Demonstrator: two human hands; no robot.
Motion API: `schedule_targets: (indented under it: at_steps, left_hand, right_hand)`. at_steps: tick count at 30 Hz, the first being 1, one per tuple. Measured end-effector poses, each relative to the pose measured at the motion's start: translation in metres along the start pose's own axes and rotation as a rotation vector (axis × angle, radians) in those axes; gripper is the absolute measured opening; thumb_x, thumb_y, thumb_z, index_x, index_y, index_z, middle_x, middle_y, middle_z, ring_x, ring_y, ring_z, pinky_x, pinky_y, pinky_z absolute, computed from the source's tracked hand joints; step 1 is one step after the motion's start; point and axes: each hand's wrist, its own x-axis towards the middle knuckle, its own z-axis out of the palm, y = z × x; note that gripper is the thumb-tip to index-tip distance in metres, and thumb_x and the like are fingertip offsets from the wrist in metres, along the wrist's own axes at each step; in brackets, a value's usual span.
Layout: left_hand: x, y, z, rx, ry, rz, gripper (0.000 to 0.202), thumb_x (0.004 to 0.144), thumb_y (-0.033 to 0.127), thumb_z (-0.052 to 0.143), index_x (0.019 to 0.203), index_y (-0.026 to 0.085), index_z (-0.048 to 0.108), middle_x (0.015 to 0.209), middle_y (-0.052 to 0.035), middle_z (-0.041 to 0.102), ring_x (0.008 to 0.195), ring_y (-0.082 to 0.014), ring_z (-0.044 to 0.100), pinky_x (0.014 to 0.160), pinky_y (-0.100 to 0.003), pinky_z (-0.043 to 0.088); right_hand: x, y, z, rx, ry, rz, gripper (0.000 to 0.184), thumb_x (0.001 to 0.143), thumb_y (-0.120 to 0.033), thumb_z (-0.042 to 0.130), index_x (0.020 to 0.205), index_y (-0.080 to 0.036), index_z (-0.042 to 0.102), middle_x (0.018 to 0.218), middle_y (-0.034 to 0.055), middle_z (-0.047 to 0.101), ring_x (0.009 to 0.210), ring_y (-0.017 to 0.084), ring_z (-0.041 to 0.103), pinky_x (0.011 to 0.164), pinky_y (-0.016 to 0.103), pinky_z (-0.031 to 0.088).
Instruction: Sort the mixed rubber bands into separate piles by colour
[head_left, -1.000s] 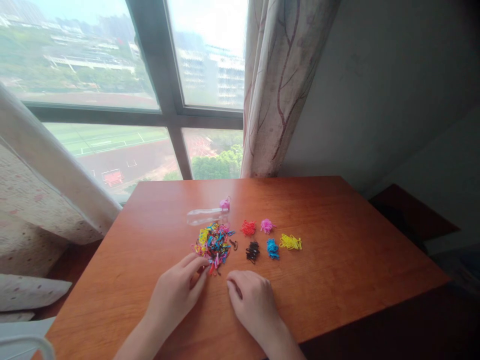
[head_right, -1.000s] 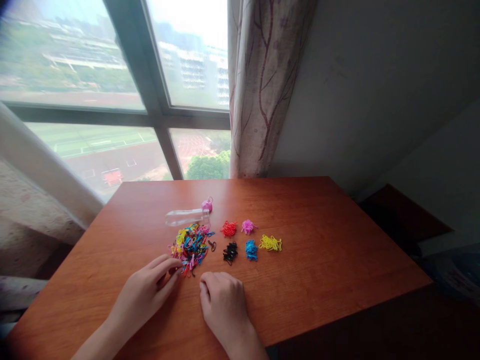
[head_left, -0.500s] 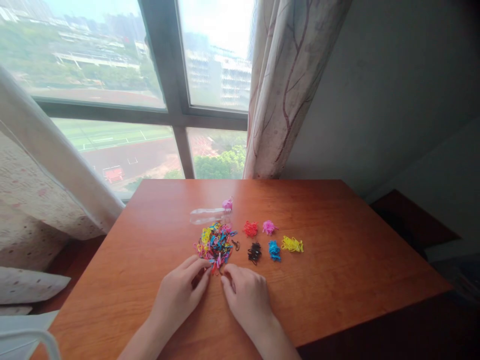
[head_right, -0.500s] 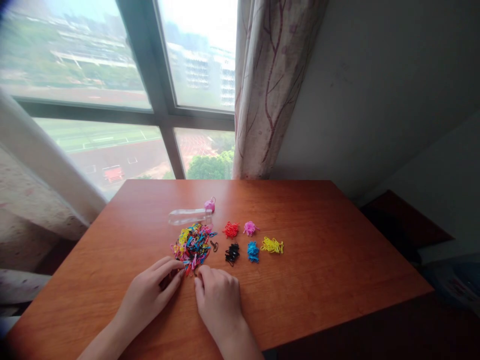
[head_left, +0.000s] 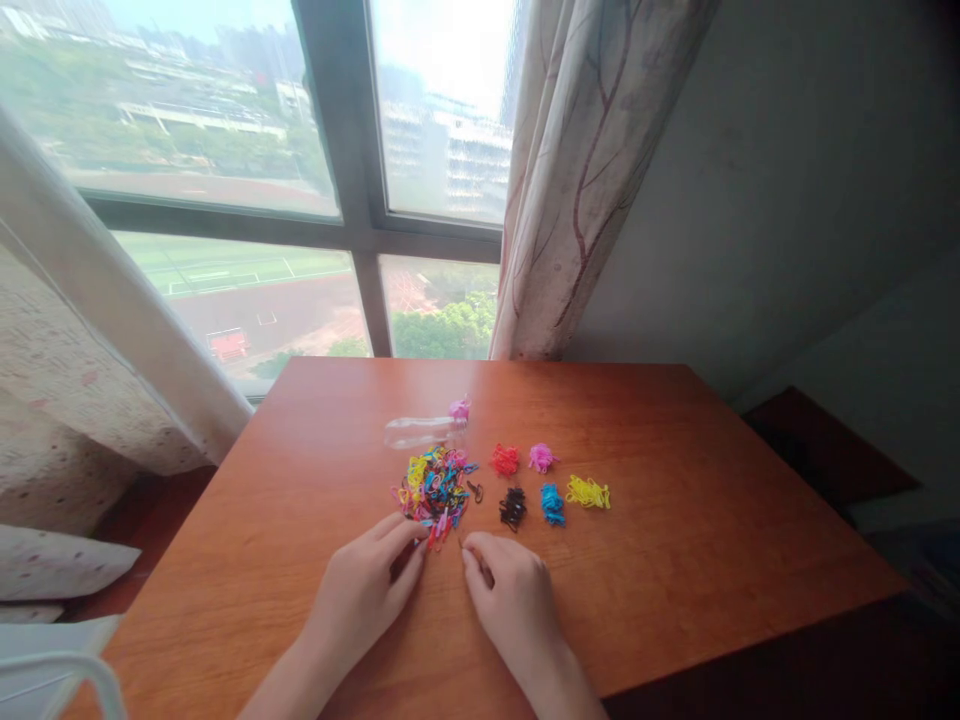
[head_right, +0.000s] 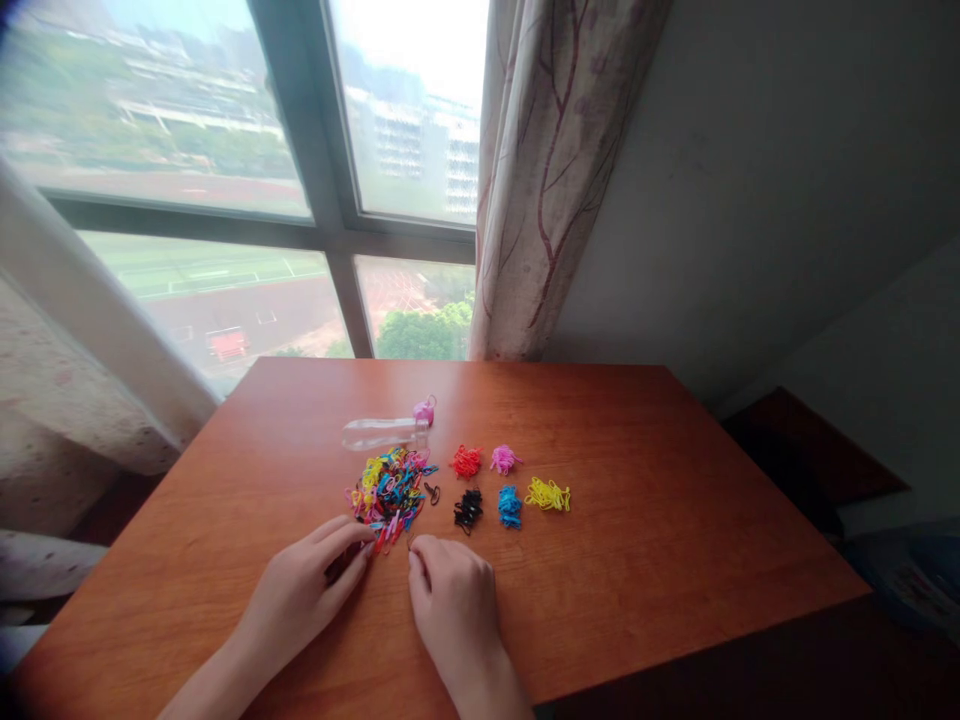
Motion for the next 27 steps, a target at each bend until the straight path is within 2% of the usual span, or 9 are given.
schedule_targets:
  at_steps: [8, 13, 20, 27]
  left_hand:
    - [0.002, 0.001, 0.000, 0.044, -0.002, 0.025, 0.018, 0.093, 0.026, 0.047, 0.094, 0.026, 0.065, 0.091, 0.0000, 0.070, 0.077, -0.0141, 0.068, 0.067, -0.021, 0.050]
    - [0.000, 0.000, 0.000, 0.047, 0.014, 0.029, 0.019, 0.093, 0.026, 0.047, 0.094, 0.026, 0.066, 0.089, 0.0000, 0.070, 0.075, -0.0138, 0.068, 0.066, -0.021, 0.050]
    - [0.000, 0.000, 0.000, 0.039, 0.001, 0.015, 0.018, 0.093, 0.025, 0.047, 0.094, 0.026, 0.065, 0.088, 0.0005, 0.070, 0.075, -0.0141, 0.068, 0.066, -0.022, 0.049]
    - [-0.002, 0.000, 0.001, 0.024, -0.048, 0.014, 0.018, 0.094, 0.027, 0.046, 0.097, 0.026, 0.064, 0.091, -0.0002, 0.070, 0.080, -0.0148, 0.068, 0.071, -0.023, 0.050]
  right_hand:
    - [-0.003, 0.043, -0.021, 0.032, 0.112, 0.031, 0.022, 0.096, -0.024, 0.047, 0.090, -0.023, 0.068, 0.076, 0.0007, 0.070, 0.065, 0.015, 0.063, 0.064, 0.023, 0.039]
    - [0.003, 0.055, -0.023, 0.020, 0.125, 0.028, 0.024, 0.096, -0.025, 0.047, 0.091, -0.022, 0.070, 0.078, 0.0024, 0.071, 0.067, 0.015, 0.065, 0.065, 0.023, 0.043]
    - [0.004, 0.052, -0.024, 0.001, 0.152, 0.052, 0.023, 0.096, -0.025, 0.047, 0.093, -0.021, 0.070, 0.079, 0.0033, 0.072, 0.067, 0.016, 0.066, 0.065, 0.024, 0.045]
    - [0.002, 0.026, -0.015, 0.022, 0.087, -0.016, 0.022, 0.094, -0.021, 0.047, 0.089, -0.022, 0.068, 0.070, 0.0006, 0.067, 0.064, 0.015, 0.062, 0.063, 0.023, 0.039]
